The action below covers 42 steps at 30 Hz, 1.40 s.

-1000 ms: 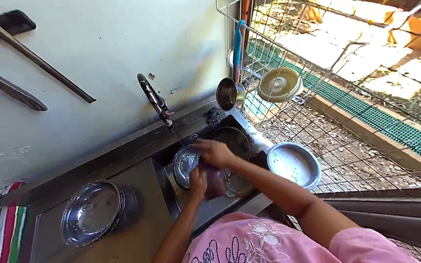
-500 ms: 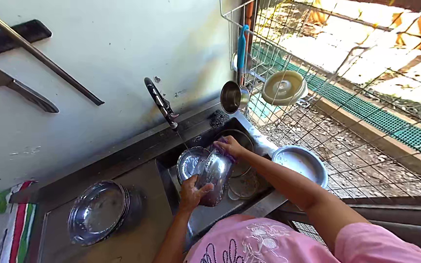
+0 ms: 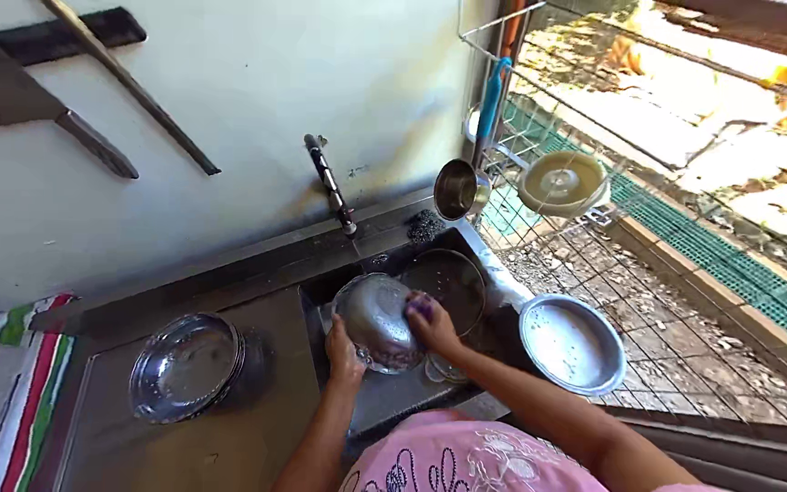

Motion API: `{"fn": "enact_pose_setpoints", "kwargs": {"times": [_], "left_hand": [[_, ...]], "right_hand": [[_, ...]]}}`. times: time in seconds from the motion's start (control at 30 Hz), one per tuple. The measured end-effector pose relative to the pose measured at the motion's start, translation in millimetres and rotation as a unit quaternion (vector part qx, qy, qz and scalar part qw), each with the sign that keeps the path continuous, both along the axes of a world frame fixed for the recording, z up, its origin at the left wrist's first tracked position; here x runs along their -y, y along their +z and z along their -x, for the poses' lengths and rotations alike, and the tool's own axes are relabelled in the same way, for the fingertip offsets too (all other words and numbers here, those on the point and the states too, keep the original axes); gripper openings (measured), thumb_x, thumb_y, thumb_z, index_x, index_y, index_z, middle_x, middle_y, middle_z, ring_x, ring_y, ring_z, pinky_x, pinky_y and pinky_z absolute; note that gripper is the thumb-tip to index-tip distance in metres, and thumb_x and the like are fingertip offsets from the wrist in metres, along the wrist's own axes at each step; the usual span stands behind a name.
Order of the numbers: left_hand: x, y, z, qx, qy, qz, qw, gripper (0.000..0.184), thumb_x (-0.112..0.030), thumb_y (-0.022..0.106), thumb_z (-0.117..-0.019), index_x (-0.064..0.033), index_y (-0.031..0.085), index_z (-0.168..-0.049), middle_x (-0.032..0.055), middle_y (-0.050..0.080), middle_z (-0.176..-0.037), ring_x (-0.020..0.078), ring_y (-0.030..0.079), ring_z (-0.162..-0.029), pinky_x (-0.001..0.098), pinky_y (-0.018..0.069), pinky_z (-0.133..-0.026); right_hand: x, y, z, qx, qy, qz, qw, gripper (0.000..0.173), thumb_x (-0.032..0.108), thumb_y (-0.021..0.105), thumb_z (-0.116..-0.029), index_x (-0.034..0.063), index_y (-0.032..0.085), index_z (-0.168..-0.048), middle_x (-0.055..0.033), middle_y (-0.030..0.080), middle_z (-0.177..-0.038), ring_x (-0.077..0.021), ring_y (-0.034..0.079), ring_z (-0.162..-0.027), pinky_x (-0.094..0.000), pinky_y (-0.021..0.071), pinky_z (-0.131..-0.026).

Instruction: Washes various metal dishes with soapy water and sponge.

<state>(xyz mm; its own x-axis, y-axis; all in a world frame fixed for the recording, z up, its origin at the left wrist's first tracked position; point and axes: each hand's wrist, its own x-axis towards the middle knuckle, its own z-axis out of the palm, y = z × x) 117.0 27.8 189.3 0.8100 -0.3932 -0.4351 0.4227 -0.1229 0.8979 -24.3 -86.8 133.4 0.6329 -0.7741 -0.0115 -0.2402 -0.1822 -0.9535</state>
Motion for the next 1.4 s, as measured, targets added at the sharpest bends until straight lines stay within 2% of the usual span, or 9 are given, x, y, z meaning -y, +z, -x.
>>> {"fn": "enact_pose_setpoints", "kwargs": {"times": [0.1,0.3,0.4,0.5,0.67,0.8,0.9,1.17,1.4], "left_hand": [[-4.8,-2.7,14.4,0.028,-0.063,-0.076,0.995,0.046,-0.028,0.035,-0.1128,0.0118,0.056,-0.125,0.0261,0.061,-0.117,0.0282,0.06,-0.106,0.0457,0.0499,-0.094],[-32.3,36.1,12.3,0.111,-0.069,-0.059,0.99,0.039,-0.022,0.043,-0.1103,0.0128,0.061,-0.11,0.0202,0.062,-0.107,0.0185,0.057,-0.102,0.0364,0.0462,-0.095],[-37.5,29.9,-8.9,0.112,-0.037,-0.072,0.99,0.039,-0.023,0.046,-0.1097,0.0126,0.061,-0.11,0.0209,0.062,-0.105,0.0204,0.058,-0.099,0.0379,0.0476,-0.093],[-49.5,26.8,-14.2,0.105,-0.108,-0.067,0.986,0.029,-0.015,0.057,-0.1042,0.01,0.06,-0.117,0.0156,0.066,-0.103,0.0136,0.063,-0.093,0.0321,0.0534,-0.087],[-102.5,73.7,-25.0,0.277,-0.177,-0.088,0.94,0.039,-0.019,0.08,-0.0783,0.0081,0.066,-0.103,0.0042,0.07,-0.087,0.003,0.067,-0.08,0.0244,0.0569,-0.077],[-150.3,92.1,-77.6,0.474,-0.148,-0.241,0.834,0.041,-0.026,0.078,-0.0857,0.0124,0.069,-0.099,0.0249,0.071,-0.09,0.0319,0.07,-0.085,0.0524,0.0553,-0.082],[-177.0,51.7,-149.8,0.47,-0.156,-0.379,0.782,0.037,-0.02,0.07,-0.0965,0.0155,0.067,-0.106,0.0389,0.065,-0.104,0.0557,0.063,-0.104,0.0713,0.0435,-0.094],[-97.5,-26.5,-176.3,0.411,-0.284,-0.381,0.778,0.063,-0.018,0.07,-0.0962,0.0048,0.045,-0.149,0.0382,0.04,-0.15,0.0536,0.038,-0.141,0.0622,0.0324,-0.116],[33.1,-134.6,-119.9,0.265,-0.366,-0.362,0.816,0.053,-0.02,0.065,-0.0999,0.0088,0.05,-0.142,0.032,0.049,-0.146,0.0425,0.047,-0.139,0.0543,0.0355,-0.117]], "right_hand": [[-38.3,22.1,-21.7,0.018,0.131,0.282,0.95,0.037,0.026,0.059,-0.0979,0.0043,0.074,-0.123,-0.0212,0.065,-0.137,-0.0442,0.056,-0.133,-0.0637,0.0395,-0.112],[18.0,15.9,-46.6,0.0,0.048,0.04,0.998,0.044,0.024,0.05,-0.1034,-0.0064,0.063,-0.132,-0.0228,0.064,-0.136,-0.0308,0.061,-0.129,-0.049,0.0453,-0.111],[-39.2,7.5,-43.9,0.08,0.09,0.147,0.982,0.047,0.021,0.049,-0.1021,-0.0088,0.059,-0.137,-0.0306,0.049,-0.15,-0.0401,0.046,-0.143,-0.0502,0.0355,-0.121],[-53.6,31.5,-67.1,0.141,0.125,0.297,0.936,0.04,0.028,0.05,-0.1005,0.0035,0.074,-0.122,-0.0267,0.062,-0.138,-0.0482,0.055,-0.133,-0.0646,0.0394,-0.112],[26.0,62.0,-70.2,-0.011,0.1,0.17,0.98,0.029,0.016,0.056,-0.1019,-0.0082,0.071,-0.11,-0.0272,0.069,-0.114,-0.0402,0.068,-0.109,-0.0562,0.0516,-0.099],[65.5,58.5,18.6,-0.102,-0.014,0.221,0.97,0.038,0.029,0.053,-0.1052,-0.0035,0.073,-0.101,-0.0201,0.072,-0.099,-0.0331,0.07,-0.093,-0.0538,0.0561,-0.088],[90.6,64.6,113.0,-0.252,-0.121,0.14,0.95,0.045,0.034,0.048,-0.1066,-0.0057,0.07,-0.113,-0.0276,0.069,-0.113,-0.0436,0.066,-0.109,-0.064,0.0482,-0.097],[104.9,-27.3,229.5,-0.405,-0.252,0.024,0.878,0.056,0.038,0.047,-0.1089,-0.0133,0.06,-0.129,-0.0396,0.053,-0.136,-0.0516,0.049,-0.134,-0.0625,0.0366,-0.113],[92.4,-55.1,223.0,-0.508,-0.112,-0.062,0.852,0.11,0.018,0.082,-0.0835,0.0088,0.01,-0.165,-0.0386,-0.008,-0.164,-0.0646,0.012,-0.148,-0.0703,0.0289,-0.116]]}}
